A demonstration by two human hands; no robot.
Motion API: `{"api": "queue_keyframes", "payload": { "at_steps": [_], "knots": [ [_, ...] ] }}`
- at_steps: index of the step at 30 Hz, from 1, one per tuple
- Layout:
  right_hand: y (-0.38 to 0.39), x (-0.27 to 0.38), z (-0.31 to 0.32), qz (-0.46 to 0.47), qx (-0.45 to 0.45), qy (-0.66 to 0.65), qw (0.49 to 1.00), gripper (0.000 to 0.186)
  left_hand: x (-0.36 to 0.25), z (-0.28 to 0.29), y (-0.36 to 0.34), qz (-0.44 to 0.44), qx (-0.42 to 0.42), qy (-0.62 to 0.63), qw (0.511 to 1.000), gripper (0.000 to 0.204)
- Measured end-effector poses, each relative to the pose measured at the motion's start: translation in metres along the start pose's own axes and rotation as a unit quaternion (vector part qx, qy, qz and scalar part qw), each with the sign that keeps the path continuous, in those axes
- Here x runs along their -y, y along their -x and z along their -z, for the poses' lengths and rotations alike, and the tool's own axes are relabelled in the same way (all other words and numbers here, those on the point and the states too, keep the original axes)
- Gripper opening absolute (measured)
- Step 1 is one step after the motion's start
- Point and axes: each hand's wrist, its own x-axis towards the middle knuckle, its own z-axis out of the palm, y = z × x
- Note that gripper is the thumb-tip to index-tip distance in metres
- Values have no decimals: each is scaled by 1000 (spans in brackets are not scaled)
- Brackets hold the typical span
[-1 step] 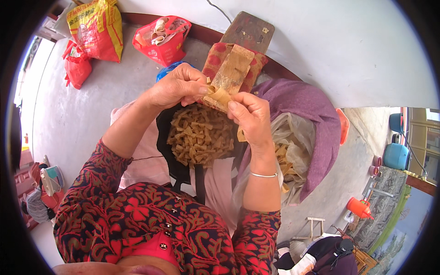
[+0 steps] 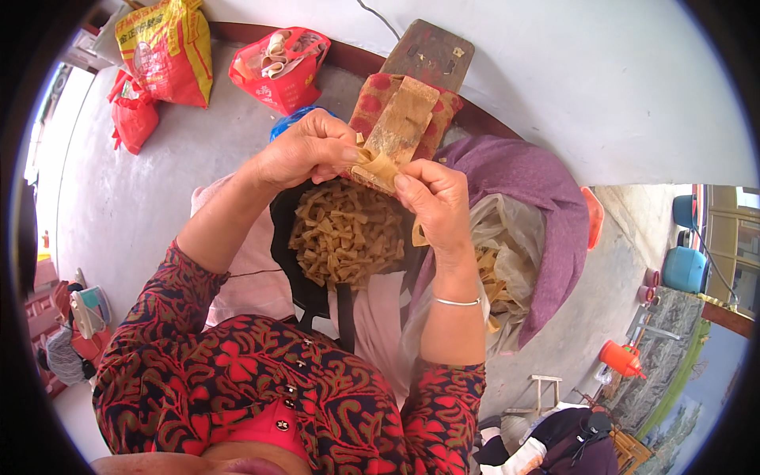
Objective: The person sits on the floor and uses a handheld shredder to shred long strips of a light-colored vegetable into a bowl. The shredded pieces accumulate in the bowl as the person repeatedly feeds strips through the shredder.
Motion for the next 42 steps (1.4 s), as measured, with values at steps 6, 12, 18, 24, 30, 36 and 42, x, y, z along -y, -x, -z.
{"api": "queue_keyframes", "payload": {
  "at_steps": [6, 12, 18, 24, 30, 36, 42],
  "knots": [
    [10, 22, 10, 145, -23, 146, 978, 12, 5, 14, 12, -1, 123, 210, 970, 36],
    [8, 14, 5, 162, 1, 292, 942, 6, -5, 19, 6, -132, 36, -362, 922, 39],
    [6, 8, -2, 139, -1, 343, 929, 6, -13, 4, 5, -33, 184, -409, 893, 20],
    [-21, -10, 8, 146, -137, 376, 905, 11, 23, 13, -25, -135, -84, -556, 816, 18],
    [-44, -31, 7, 137, -197, 448, 861, 14, 41, 20, -42, -138, -150, -584, 786, 18],
    [-43, -43, 27, 35, -186, 484, 854, 19, 17, 15, -24, -1, -83, -641, 763, 27],
    [-14, -29, -38, -150, -38, -173, 973, 21, 37, -37, 4, -21, -142, -236, 961, 41]
  ]
}}
